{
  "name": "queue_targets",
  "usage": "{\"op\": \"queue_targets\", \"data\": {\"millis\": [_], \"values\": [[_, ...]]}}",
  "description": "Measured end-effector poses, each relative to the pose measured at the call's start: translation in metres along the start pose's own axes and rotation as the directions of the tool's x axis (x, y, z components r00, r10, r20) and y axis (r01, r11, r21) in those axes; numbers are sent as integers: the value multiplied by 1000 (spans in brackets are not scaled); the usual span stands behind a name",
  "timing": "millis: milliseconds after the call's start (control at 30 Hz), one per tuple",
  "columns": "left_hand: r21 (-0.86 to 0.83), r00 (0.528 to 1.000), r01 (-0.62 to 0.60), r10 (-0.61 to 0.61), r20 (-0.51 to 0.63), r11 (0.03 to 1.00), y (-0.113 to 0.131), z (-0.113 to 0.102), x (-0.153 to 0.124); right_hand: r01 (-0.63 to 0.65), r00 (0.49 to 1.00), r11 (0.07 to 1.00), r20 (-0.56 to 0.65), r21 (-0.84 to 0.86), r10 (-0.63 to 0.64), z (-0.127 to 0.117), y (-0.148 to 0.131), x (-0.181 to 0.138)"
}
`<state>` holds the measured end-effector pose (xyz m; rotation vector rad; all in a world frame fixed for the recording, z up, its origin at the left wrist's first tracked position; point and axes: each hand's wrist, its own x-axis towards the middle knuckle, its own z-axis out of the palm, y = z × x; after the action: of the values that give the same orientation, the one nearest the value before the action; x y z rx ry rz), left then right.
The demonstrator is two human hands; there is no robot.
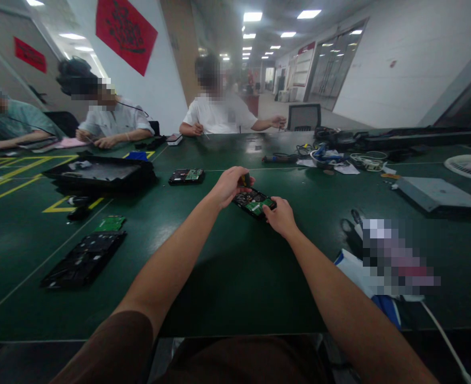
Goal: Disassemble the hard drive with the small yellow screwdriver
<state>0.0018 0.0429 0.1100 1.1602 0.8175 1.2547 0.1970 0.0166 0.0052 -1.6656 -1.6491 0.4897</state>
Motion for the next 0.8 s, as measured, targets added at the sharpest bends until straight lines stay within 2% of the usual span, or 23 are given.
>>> {"op": "queue_targets", "data": {"millis": [800], "values": [[-4, 1000, 19, -19, 5, 1000, 1, 0, 1, -42, 998, 994, 48, 99, 38, -4, -4, -4]]}}
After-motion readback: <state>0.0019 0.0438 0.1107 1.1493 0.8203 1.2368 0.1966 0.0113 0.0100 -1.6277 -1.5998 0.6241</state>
